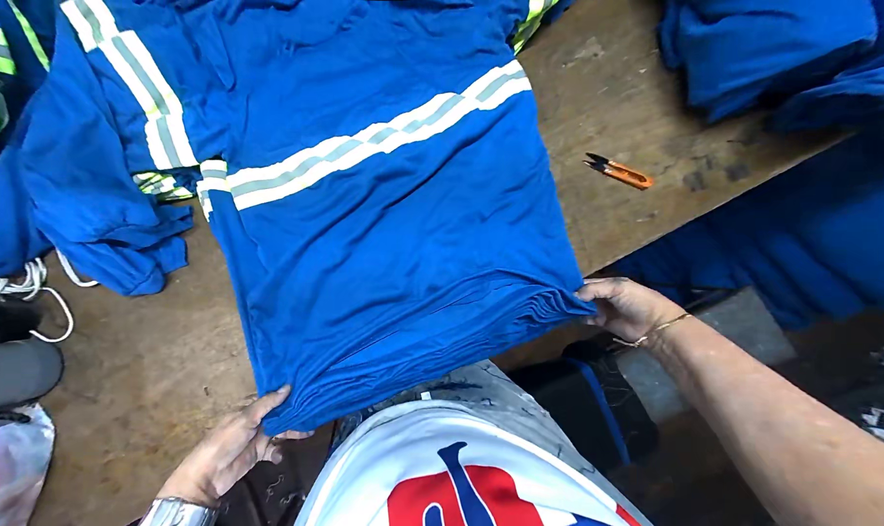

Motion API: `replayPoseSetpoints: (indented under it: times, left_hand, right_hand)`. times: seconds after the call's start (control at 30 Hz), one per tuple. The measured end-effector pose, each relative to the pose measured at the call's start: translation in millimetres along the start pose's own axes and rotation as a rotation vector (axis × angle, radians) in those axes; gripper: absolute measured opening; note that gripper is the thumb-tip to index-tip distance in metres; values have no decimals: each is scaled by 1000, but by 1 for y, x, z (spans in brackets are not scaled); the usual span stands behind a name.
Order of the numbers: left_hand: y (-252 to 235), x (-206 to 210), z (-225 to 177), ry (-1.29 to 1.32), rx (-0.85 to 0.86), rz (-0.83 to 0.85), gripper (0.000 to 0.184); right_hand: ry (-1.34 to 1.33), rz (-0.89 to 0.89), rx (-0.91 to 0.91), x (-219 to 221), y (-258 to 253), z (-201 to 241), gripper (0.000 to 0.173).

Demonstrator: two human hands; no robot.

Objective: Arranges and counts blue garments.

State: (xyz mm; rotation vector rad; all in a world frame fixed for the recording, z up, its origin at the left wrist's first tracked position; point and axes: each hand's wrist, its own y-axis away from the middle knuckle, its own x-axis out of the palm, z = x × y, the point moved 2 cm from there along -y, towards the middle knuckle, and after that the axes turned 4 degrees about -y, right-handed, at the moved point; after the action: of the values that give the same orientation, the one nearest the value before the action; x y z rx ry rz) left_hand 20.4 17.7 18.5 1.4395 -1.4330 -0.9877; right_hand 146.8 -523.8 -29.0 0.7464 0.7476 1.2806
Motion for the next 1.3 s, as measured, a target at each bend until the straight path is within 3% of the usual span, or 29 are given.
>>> replayPoseSetpoints:
  times: [0.13, 0.27, 0.4, 0.5, 0.83, 1.03, 1.3]
  left_hand:
    - [2, -2, 6, -6, 59, 46, 38]
    - [2, -2, 13, 45, 61, 10, 32]
    - [9, 3, 7, 75, 109, -60, 16]
    - [15, 4, 2, 66, 149, -121, 7]
    - [16, -4, 8, 163, 221, -103, 11]
    - [20, -19, 16, 271, 267, -58, 9]
    - [16, -22, 23, 216, 215, -17, 16]
  right_hand:
    - [270, -57, -162, -7, 3, 9, 10]
    - [420, -29, -187, -10, 14, 26, 12]
    - [602, 34, -357, -13, 21, 43, 16]
    - [565, 105, -467, -16, 20, 42, 21]
    - [597, 130, -301, -23, 30, 64, 21]
    - [314, 227, -177, -32, 33, 52, 22]
    - [255, 208, -230, -28, 32, 42, 23]
